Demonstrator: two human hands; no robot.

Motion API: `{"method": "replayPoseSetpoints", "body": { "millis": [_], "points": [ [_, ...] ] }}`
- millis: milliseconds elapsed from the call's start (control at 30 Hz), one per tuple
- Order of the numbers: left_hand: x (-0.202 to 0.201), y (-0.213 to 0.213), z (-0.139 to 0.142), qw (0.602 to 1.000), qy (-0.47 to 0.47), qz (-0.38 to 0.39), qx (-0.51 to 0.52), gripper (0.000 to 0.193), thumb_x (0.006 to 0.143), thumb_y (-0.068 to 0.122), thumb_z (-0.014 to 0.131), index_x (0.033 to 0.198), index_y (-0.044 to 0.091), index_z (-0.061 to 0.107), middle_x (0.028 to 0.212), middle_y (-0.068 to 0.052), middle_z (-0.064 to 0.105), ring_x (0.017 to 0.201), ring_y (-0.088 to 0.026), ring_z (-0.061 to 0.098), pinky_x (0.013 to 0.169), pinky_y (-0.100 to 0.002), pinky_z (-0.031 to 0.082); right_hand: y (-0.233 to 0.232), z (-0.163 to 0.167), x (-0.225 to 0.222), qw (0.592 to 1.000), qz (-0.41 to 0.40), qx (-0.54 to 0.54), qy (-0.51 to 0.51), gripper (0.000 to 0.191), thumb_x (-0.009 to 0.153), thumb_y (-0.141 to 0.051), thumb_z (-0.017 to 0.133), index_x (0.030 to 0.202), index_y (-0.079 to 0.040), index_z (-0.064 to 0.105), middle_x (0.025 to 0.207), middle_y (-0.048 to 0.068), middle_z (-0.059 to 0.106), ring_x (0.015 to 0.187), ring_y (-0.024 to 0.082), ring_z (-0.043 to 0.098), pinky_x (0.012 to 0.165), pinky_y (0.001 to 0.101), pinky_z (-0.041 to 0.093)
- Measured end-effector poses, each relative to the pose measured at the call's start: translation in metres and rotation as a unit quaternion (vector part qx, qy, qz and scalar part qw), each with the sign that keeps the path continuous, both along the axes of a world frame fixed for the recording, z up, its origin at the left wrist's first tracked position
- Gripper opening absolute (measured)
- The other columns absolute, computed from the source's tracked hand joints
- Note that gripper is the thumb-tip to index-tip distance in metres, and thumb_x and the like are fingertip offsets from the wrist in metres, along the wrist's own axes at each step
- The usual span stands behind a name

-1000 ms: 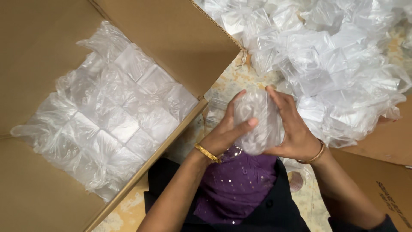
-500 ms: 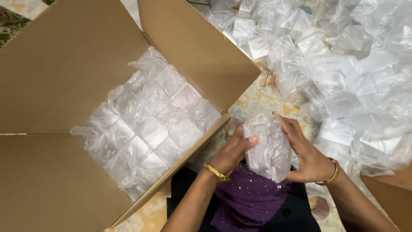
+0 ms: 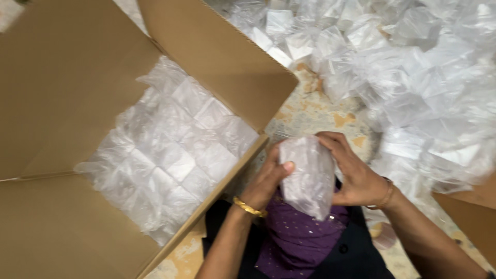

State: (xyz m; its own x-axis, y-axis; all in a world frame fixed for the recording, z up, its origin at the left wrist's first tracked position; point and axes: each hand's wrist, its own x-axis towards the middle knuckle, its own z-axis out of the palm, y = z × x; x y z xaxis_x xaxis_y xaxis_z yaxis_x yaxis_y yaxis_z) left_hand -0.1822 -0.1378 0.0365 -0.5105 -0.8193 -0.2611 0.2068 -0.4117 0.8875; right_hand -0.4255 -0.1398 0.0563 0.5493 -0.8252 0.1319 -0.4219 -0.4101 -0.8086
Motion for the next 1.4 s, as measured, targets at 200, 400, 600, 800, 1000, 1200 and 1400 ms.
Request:
{"method": "replayPoseSetpoints", "body": {
  "millis": [200,400,600,800,1000,1200,1400],
  "points": [
    [0.0,-0.002,-0.005,1.0,-0.002,0.012,0.0,0.086,0.092,0.054,0.058,0.158,0.004,0.032,0.159,-0.017,0.04,0.15,-0.03,0.034,0.122,-0.042,0.027,-0.002,0.004,0.009,1.0,-0.013,0.004,-0.001,0.12,0.054,-0.033,0.095,0.151,-0.001,0.033,0.144,0.021,0.04,0.137,0.037,0.041,0.113,0.0456,0.037],
    [0.0,-0.004,-0.002,0.999,0.016,0.015,0.025,0.091,0.088,0.055,0.059,0.158,0.005,0.03,0.156,-0.018,0.043,0.147,-0.031,0.038,0.119,-0.043,0.031,-0.002,0.011,0.01,1.0,0.007,-0.01,-0.017,0.118,0.062,-0.034,0.095,0.156,-0.001,0.031,0.148,0.02,0.04,0.139,0.037,0.041,0.115,0.0451,0.04],
    [0.004,-0.004,0.0,0.997,0.052,0.036,0.041,0.093,0.089,0.055,0.06,0.159,0.003,0.028,0.159,-0.018,0.038,0.149,-0.031,0.035,0.121,-0.043,0.028,-0.008,0.006,0.015,1.0,-0.001,0.024,0.01,0.118,0.055,-0.031,0.094,0.153,-0.002,0.034,0.144,0.02,0.041,0.137,0.037,0.043,0.112,0.0455,0.041],
    [0.006,-0.004,-0.004,0.994,0.085,0.019,0.06,0.092,0.087,0.055,0.063,0.156,0.003,0.032,0.153,-0.019,0.043,0.144,-0.03,0.04,0.119,-0.044,0.033,-0.005,0.0,0.013,1.0,0.0,0.006,-0.003,0.116,0.058,-0.03,0.096,0.152,-0.002,0.034,0.145,0.02,0.041,0.137,0.038,0.042,0.114,0.0458,0.04],
    [0.008,-0.001,-0.007,0.997,0.059,0.033,0.034,0.08,0.092,0.05,0.061,0.154,0.003,0.037,0.149,-0.015,0.047,0.141,-0.025,0.043,0.118,-0.041,0.034,-0.003,0.002,0.016,1.0,-0.013,0.023,0.005,0.116,0.056,-0.029,0.096,0.151,-0.002,0.035,0.144,0.02,0.041,0.137,0.037,0.043,0.113,0.0444,0.04],
    [0.008,-0.002,-0.012,0.999,0.036,0.032,-0.002,0.073,0.096,0.044,0.058,0.153,0.003,0.04,0.147,-0.014,0.05,0.138,-0.023,0.046,0.116,-0.038,0.037,0.0,0.005,0.022,0.999,-0.032,0.008,-0.003,0.114,0.054,-0.027,0.096,0.15,-0.002,0.038,0.142,0.019,0.045,0.135,0.035,0.046,0.112,0.043,0.041],
    [0.006,0.001,-0.011,0.997,0.053,0.059,0.01,0.071,0.097,0.043,0.058,0.152,0.001,0.042,0.144,-0.015,0.053,0.135,-0.024,0.049,0.114,-0.038,0.039,0.003,0.002,0.027,0.998,-0.039,0.051,-0.002,0.113,0.057,-0.026,0.096,0.151,-0.002,0.039,0.141,0.019,0.047,0.133,0.032,0.05,0.109,0.0408,0.045]
  ]
}}
